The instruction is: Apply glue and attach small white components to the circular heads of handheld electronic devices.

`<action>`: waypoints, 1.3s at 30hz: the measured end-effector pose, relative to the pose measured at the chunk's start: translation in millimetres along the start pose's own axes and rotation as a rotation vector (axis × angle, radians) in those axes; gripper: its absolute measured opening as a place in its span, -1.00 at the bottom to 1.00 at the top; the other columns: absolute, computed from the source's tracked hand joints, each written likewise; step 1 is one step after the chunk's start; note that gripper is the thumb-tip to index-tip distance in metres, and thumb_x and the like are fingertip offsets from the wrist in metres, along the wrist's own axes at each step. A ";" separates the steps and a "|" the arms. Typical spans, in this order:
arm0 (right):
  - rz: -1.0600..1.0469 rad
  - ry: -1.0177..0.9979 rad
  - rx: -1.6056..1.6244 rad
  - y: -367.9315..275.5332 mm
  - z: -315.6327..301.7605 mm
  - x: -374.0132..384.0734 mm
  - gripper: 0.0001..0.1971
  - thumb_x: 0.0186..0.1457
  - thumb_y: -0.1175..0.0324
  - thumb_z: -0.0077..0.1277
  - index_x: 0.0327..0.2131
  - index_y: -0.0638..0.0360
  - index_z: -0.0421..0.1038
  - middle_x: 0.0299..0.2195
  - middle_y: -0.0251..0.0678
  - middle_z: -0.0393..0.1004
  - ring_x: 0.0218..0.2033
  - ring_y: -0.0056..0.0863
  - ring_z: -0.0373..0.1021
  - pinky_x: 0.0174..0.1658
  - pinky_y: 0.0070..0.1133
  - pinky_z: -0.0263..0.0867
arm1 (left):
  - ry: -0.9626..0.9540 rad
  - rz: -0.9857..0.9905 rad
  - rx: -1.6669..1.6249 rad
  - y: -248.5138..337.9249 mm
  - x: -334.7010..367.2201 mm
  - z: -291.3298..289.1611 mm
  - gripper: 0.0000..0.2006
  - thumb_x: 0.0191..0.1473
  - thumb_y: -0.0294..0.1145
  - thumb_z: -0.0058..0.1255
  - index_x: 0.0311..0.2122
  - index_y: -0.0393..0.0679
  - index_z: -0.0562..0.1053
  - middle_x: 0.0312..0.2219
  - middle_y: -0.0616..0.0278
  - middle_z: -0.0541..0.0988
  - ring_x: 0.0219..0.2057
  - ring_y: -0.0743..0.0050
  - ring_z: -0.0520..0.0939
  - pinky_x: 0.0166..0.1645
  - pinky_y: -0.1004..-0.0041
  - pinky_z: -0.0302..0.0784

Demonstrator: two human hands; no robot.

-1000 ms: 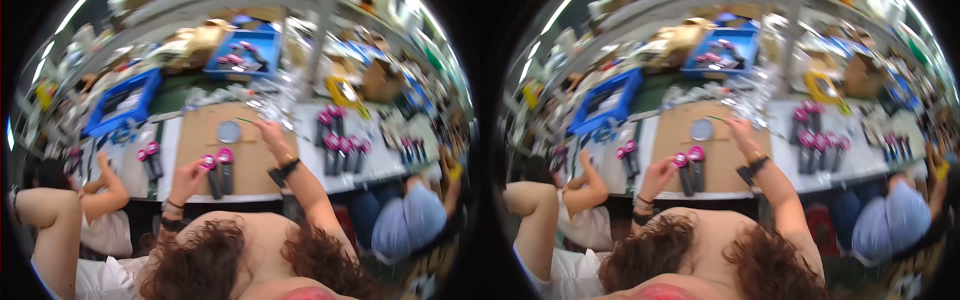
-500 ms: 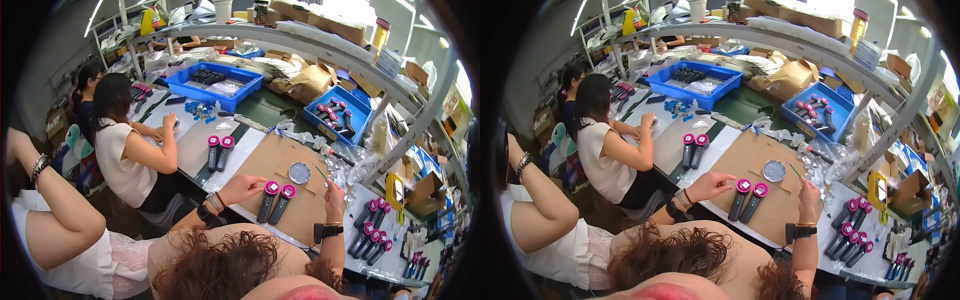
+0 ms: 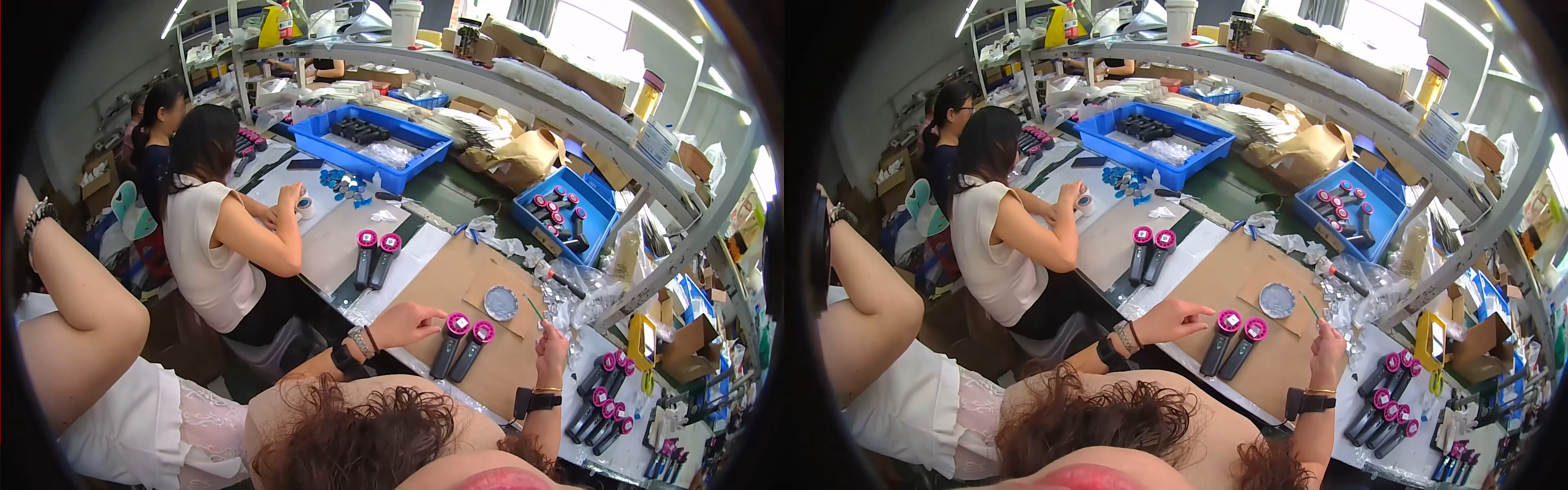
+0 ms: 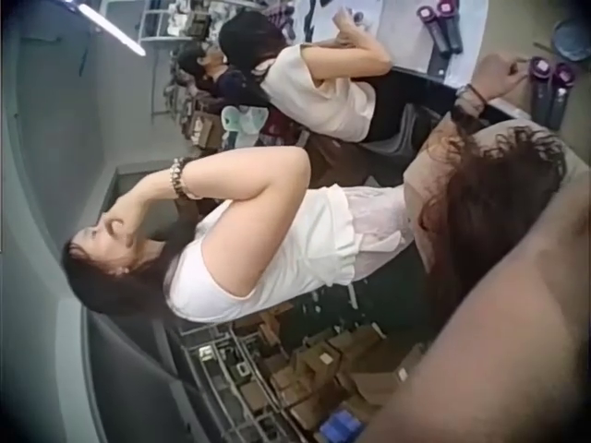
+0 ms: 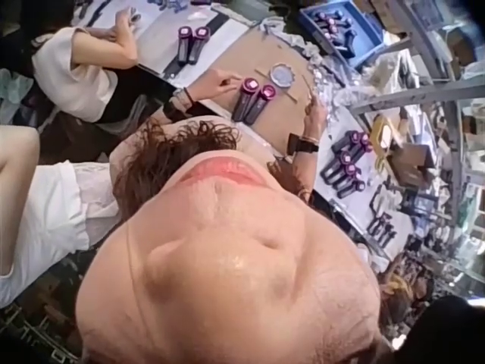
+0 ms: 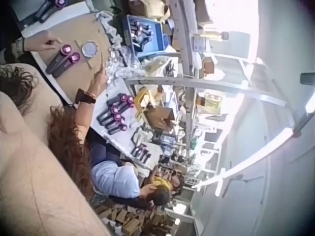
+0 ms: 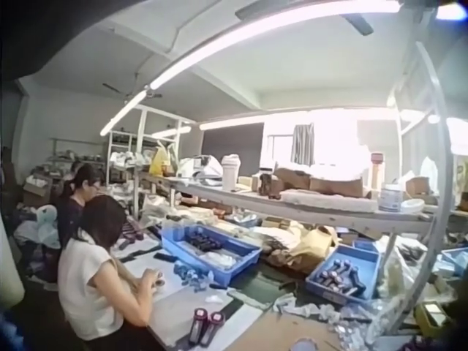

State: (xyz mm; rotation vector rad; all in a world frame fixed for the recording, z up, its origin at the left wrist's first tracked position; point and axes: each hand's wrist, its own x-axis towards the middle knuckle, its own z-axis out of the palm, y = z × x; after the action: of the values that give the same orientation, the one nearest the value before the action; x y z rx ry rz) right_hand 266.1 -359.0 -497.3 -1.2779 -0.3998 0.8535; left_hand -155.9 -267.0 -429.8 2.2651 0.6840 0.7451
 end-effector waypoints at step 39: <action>0.070 0.046 -0.030 -29.6 32.9 -53.4 -0.89 0.31 0.38 0.28 -0.27 0.19 0.61 -0.57 -0.71 0.21 -0.64 -0.84 0.01 -0.57 -0.67 -0.14 | -0.047 -0.007 -0.080 -4.8 19.8 27.2 -0.48 0.16 -0.47 0.40 0.24 -0.09 0.57 -0.49 0.35 0.45 -0.53 0.62 0.43 -0.39 0.50 0.42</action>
State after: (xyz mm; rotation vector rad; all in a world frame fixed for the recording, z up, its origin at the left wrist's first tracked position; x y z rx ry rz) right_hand 218.9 -378.2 -450.3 -1.3428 -0.3339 0.8786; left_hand -125.4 -262.5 -443.9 2.1991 0.6288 0.7018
